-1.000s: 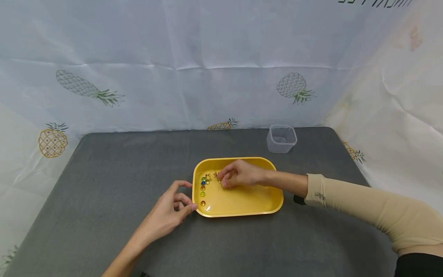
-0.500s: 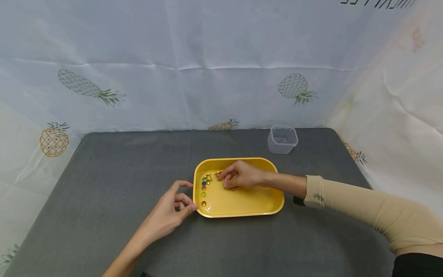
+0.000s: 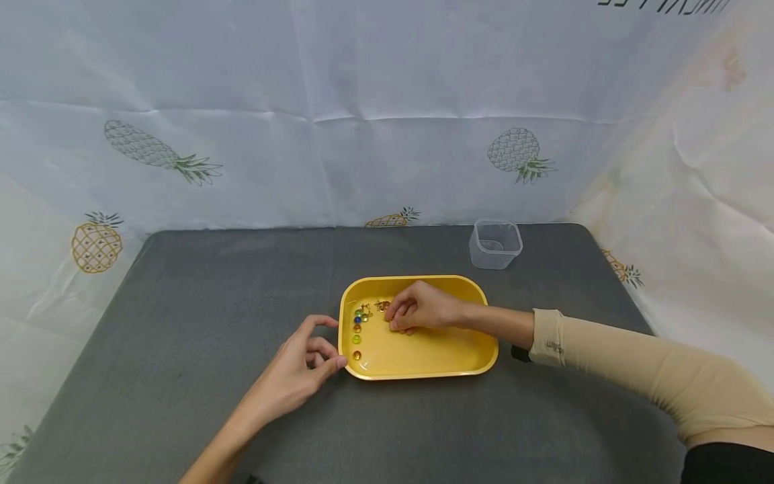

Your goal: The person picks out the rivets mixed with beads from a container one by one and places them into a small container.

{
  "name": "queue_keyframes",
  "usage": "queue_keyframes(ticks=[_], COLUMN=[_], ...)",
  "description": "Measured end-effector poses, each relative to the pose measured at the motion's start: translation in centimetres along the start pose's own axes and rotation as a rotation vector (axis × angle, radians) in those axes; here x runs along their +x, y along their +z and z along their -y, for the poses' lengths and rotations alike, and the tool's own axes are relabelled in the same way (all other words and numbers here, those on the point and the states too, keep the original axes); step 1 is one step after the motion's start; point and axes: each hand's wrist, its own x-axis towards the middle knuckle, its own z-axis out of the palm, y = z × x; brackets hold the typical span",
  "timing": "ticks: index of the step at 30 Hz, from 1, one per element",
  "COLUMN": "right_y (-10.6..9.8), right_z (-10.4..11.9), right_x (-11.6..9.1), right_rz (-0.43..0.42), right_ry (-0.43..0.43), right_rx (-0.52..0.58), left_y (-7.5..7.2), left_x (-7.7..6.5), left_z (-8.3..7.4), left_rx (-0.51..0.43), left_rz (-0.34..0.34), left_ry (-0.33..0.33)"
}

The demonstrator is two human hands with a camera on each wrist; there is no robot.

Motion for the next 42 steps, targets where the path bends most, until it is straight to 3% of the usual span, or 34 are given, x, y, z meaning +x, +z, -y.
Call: queue_keyframes(ticks=[13, 18, 42], right_y=[0.3, 0.4, 0.8], right_z=[-0.2, -0.5, -1.3], right_x=[0.1, 0.1, 0.1], right_rz=[-0.033, -0.062, -0.15], right_ry=[0.009, 0.01, -0.043], right_rx=[0.005, 0.0, -0.1], left_y=[0.1, 0.1, 0.1], left_x=[0.0, 0.0, 0.0], left_z=[-0.1, -0.1, 0.0], left_rx=[-0.001, -0.009, -0.007], left_rz=[-0.002, 0.007, 0.01], left_ry=[-0.022, 0.0, 0.002])
